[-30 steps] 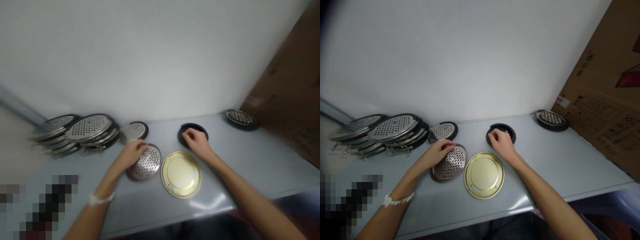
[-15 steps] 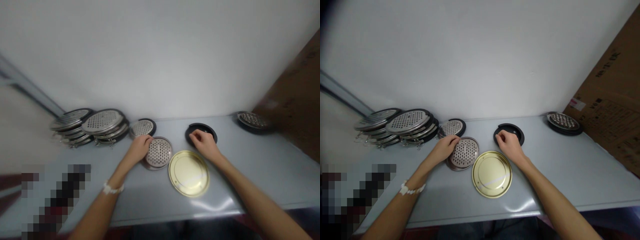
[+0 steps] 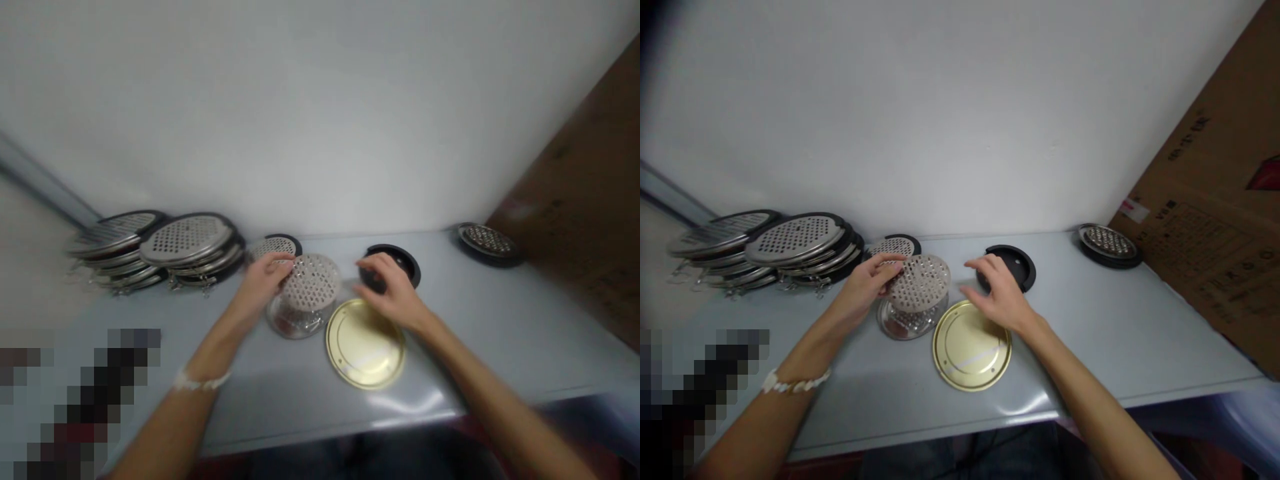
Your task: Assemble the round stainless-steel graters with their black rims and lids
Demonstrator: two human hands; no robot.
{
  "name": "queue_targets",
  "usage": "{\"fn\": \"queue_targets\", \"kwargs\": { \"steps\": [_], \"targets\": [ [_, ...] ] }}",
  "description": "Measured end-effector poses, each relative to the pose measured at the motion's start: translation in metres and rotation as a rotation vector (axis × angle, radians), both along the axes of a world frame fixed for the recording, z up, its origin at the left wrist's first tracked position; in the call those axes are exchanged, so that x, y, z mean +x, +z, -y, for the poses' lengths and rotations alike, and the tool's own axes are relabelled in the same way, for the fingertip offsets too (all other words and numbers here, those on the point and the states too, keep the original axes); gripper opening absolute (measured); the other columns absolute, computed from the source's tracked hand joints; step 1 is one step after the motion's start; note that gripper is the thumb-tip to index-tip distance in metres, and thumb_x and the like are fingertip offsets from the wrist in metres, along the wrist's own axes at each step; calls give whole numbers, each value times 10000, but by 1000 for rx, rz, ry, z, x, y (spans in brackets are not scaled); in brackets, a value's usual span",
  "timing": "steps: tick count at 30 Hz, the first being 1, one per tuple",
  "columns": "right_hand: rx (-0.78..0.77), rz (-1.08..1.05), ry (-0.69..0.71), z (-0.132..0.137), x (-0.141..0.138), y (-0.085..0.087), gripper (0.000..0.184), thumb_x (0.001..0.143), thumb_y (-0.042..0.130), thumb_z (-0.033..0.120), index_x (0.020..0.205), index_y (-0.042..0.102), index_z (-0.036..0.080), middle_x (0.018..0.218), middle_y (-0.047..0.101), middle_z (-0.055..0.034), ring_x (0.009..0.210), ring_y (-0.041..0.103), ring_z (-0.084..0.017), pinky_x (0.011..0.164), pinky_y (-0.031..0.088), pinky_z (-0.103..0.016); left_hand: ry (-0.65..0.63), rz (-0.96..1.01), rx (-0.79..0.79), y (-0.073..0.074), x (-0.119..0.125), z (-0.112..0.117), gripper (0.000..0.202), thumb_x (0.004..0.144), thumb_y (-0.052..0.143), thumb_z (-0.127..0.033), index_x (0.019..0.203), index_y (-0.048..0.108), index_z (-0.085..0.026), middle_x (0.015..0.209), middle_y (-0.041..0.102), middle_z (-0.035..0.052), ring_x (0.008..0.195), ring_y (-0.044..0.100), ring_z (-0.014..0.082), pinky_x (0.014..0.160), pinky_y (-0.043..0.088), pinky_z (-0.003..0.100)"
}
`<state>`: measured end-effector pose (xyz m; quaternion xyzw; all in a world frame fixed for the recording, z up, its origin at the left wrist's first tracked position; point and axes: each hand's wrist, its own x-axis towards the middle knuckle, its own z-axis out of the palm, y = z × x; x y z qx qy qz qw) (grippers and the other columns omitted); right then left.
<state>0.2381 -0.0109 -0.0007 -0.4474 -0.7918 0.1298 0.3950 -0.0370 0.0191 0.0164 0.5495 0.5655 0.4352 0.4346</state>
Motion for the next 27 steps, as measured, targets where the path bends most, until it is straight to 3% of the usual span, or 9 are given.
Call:
{"fn": "queue_targets", "kwargs": {
  "steps": [2,5,8,10,14,17,20,23,27],
  "targets": [
    [70,71,136,18,-5,7,499,888,685,355,1354,549,240,1311,574,-128,1218,522,-287,1038,455,-477,-87,59,-72,1,9,7,451,736,702,-460,1068,676,-155,728,613,-13,520,470,87,463,312,200],
    [133,153,192,49,-6,8,477,918,645,266,1381,534,307,1350,547,-116,1279,480,-308,1062,445,-549,-253,102,-145,-2,24,20,410,769,684,-461,1053,678,-165,720,617,-9,513,474,91,456,317,208],
    [204,163,150,78,6,-1,487,937,535,117,1373,548,335,1264,599,-104,1215,538,-284,984,512,-504,-450,55,-157,-7,39,36,368,841,628,-482,1058,677,-188,648,595,-25,496,484,107,456,335,222],
    [234,180,108,97,18,-9,560,927,518,66,1419,520,333,1186,643,-102,1133,581,-268,914,543,-453,-530,-35,-78,-8,45,44,321,877,609,-464,1033,688,-195,692,643,-4,561,563,133,511,411,240],
    [258,303,29,125,40,-24,586,925,541,57,1460,502,290,1135,694,-109,1051,621,-265,863,546,-427,-489,-217,149,-10,51,50,249,961,528,-370,956,696,-186,820,723,34,738,668,175,698,511,292],
    [228,412,-3,138,47,-29,468,958,534,115,1410,555,237,1175,691,-121,1081,627,-266,871,554,-420,-395,-442,334,-16,50,46,203,971,525,-284,926,692,-178,850,723,42,804,655,196,780,514,336],
    [167,490,0,145,45,-28,398,973,572,220,1370,577,188,1244,663,-140,1175,598,-286,927,559,-438,-405,-690,511,-25,48,43,128,935,596,-227,985,695,-163,1017,710,88,1032,606,262,965,484,435],
    [105,508,-3,148,39,-26,419,963,603,295,1369,568,198,1339,614,-141,1286,539,-307,993,547,-462,-489,-815,562,-31,47,43,222,900,670,-256,1101,687,-163,1209,662,119,1211,517,306,1069,439,492],
    [18,489,-18,149,32,-27,448,963,597,327,1390,529,211,1456,532,-134,1395,452,-304,1070,517,-469,-521,-862,558,-36,46,44,319,905,677,-311,1189,672,-167,1318,618,125,1302,447,322,1114,408,520]
  ]
}}
